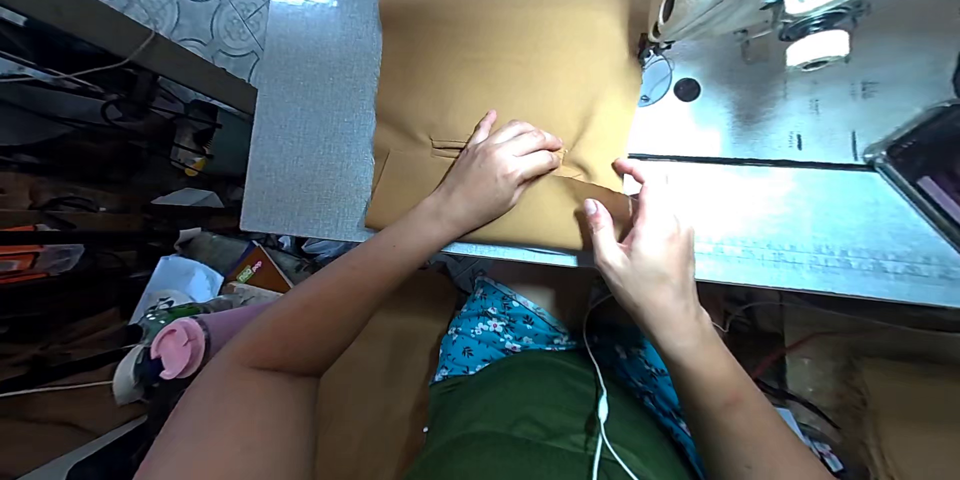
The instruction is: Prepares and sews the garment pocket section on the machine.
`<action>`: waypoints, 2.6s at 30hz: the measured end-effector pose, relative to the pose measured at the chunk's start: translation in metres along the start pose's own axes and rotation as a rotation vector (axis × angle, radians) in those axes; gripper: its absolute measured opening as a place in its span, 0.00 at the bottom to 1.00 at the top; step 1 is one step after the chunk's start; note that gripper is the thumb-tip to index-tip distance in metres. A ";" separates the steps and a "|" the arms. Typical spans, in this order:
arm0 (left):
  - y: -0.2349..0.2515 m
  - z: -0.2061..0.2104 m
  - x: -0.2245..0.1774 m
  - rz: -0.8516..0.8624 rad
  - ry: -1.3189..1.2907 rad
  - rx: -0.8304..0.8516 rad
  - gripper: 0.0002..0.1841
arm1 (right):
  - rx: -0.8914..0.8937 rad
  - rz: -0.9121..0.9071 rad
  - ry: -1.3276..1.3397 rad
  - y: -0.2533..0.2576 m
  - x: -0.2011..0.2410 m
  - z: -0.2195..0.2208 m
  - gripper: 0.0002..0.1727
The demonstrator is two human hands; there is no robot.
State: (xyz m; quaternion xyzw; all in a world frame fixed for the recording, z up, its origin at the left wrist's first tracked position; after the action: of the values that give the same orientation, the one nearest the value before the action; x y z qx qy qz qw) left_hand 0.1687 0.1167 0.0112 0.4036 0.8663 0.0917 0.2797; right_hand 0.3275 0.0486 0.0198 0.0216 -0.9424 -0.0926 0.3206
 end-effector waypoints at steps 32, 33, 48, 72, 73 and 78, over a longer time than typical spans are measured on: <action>0.064 0.026 0.010 -0.109 -0.038 0.049 0.12 | 0.171 -0.150 -0.311 0.058 -0.040 0.005 0.30; 0.071 0.028 0.011 -0.120 -0.041 0.060 0.13 | 0.168 -0.151 -0.314 0.064 -0.045 0.003 0.31; 0.006 -0.013 0.033 -0.098 -0.069 0.044 0.14 | 0.171 -0.287 -0.139 0.040 -0.019 0.004 0.32; 0.095 0.035 0.016 -0.105 -0.073 0.148 0.12 | 0.111 -0.129 -0.409 0.092 -0.047 -0.008 0.23; 0.094 0.035 0.015 -0.102 -0.079 0.150 0.12 | 0.114 -0.119 -0.431 0.090 -0.047 -0.007 0.24; 0.093 0.035 0.016 -0.088 -0.098 0.131 0.13 | 0.103 -0.084 -0.449 0.085 -0.048 -0.005 0.25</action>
State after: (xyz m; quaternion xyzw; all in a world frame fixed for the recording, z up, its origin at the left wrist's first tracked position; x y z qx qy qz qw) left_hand 0.2399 0.1876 0.0109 0.3867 0.8726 0.0025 0.2984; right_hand 0.3698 0.1356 0.0108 0.0559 -0.9918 -0.0603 0.0975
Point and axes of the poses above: each hand's wrist, its own y-axis towards the middle knuckle, its own z-axis out of the palm, x = y × z, the point moved 6 cm from there along y, towards the middle knuckle, and after that the axes turned 2 degrees about -y, right-handed, at the moved point
